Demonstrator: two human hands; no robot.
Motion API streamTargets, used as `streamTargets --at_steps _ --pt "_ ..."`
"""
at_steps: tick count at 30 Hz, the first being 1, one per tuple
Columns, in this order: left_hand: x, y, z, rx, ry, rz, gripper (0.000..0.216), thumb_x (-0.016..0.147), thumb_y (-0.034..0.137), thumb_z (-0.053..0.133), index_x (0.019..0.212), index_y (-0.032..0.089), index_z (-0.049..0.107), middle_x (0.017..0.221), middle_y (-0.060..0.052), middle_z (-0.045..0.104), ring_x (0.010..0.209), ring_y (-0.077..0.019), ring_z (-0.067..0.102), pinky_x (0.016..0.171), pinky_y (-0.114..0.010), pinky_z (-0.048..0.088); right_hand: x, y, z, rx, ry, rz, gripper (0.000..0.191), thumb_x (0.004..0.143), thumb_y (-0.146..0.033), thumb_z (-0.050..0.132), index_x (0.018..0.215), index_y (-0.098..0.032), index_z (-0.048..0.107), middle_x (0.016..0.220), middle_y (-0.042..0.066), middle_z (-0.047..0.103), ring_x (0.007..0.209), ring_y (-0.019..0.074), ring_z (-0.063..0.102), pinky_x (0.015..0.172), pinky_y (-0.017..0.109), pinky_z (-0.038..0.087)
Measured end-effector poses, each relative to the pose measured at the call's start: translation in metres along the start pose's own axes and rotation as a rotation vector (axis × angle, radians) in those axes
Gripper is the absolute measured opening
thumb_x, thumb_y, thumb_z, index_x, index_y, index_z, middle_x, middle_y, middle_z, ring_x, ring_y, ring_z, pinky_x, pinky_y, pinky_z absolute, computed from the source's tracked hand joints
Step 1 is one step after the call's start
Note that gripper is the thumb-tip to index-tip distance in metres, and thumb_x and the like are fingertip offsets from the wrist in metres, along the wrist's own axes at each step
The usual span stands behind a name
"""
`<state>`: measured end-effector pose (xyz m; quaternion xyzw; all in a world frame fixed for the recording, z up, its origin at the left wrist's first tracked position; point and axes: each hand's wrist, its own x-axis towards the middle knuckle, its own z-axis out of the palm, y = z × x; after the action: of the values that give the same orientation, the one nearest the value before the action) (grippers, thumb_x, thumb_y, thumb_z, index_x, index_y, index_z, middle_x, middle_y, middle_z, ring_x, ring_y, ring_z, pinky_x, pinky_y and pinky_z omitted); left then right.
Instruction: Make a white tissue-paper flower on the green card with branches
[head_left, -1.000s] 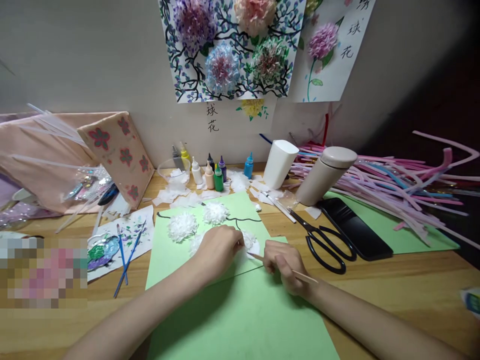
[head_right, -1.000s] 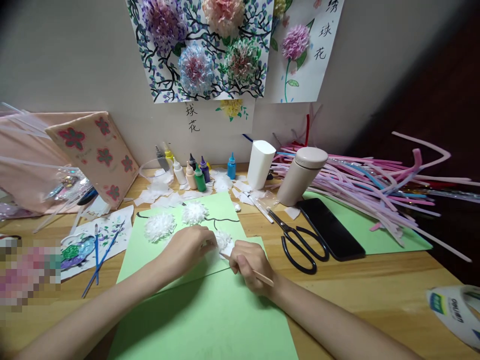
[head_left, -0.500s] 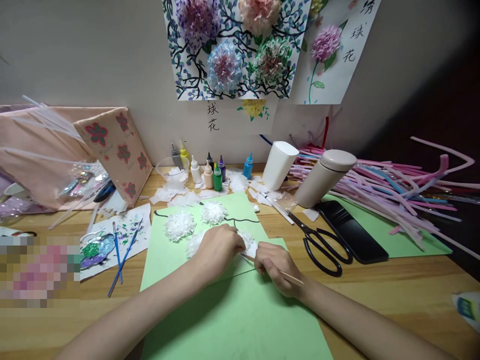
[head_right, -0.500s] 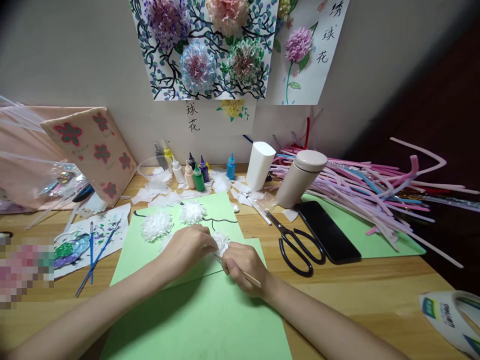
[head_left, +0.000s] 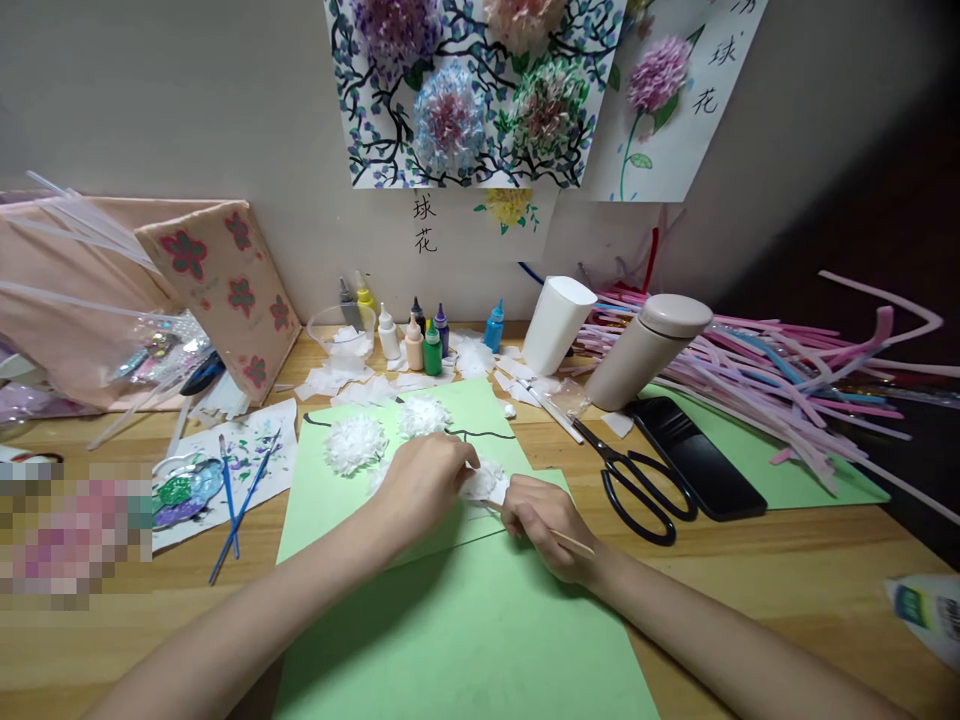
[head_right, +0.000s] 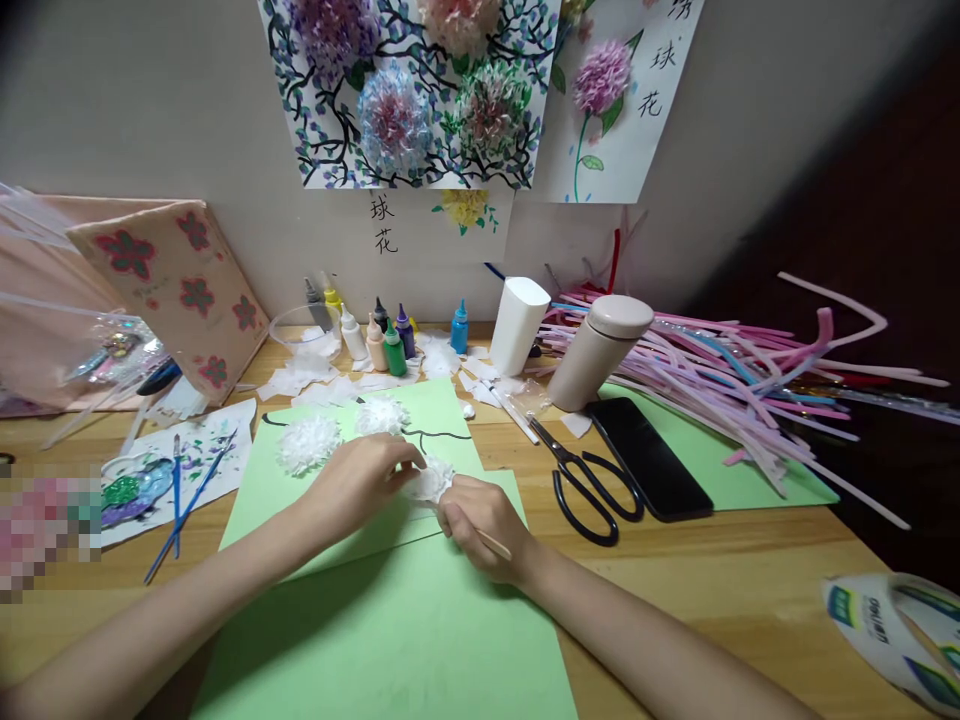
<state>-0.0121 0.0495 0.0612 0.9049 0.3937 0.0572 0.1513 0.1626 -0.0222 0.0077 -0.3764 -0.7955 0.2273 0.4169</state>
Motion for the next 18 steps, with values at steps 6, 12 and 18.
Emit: streamTargets --at_steps 6,12,18 --pt "0.001 -0.0058 -0.0049 0.086 -0.067 -0.1 0.026 0.071 0.007 0.045 0.076 0.018 0.068 0.079 -0.007 0.068 0.073 -0.0201 0.06 0.057 -0.026 0.035 0.0012 -0.0003 0.0003 0.03 0.003 0.026 0.045 0.098 -0.031 0.019 0.062 -0.021 0.044 0.055 0.0 0.046 0.054 0.0144 0.042 0.059 0.029 0.038" --pt "0.0023 -0.0066 0.0035 0.177 -0.109 -0.114 0.024 0.066 0.006 0.044 0.066 0.017 0.066 0.068 -0.01 0.066 0.064 -0.0203 0.058 0.054 -0.027 0.03 0.0018 -0.0001 0.0032 0.065 0.018 0.126 0.044 0.098 -0.029 0.02 0.06 -0.021 0.04 0.056 0.0 0.043 0.055 0.0138 0.043 0.058 0.028 0.036" --pt "0.0013 -0.0016 -0.0015 0.194 -0.13 -0.109 0.029 0.067 0.002 0.043 0.073 0.016 0.067 0.073 -0.011 0.067 0.07 -0.0235 0.06 0.056 -0.028 0.032 -0.0001 -0.0005 0.0036 0.076 0.03 0.095 0.043 0.098 -0.027 0.02 0.06 -0.021 0.039 0.056 0.0 0.043 0.055 0.014 0.042 0.058 0.028 0.036"
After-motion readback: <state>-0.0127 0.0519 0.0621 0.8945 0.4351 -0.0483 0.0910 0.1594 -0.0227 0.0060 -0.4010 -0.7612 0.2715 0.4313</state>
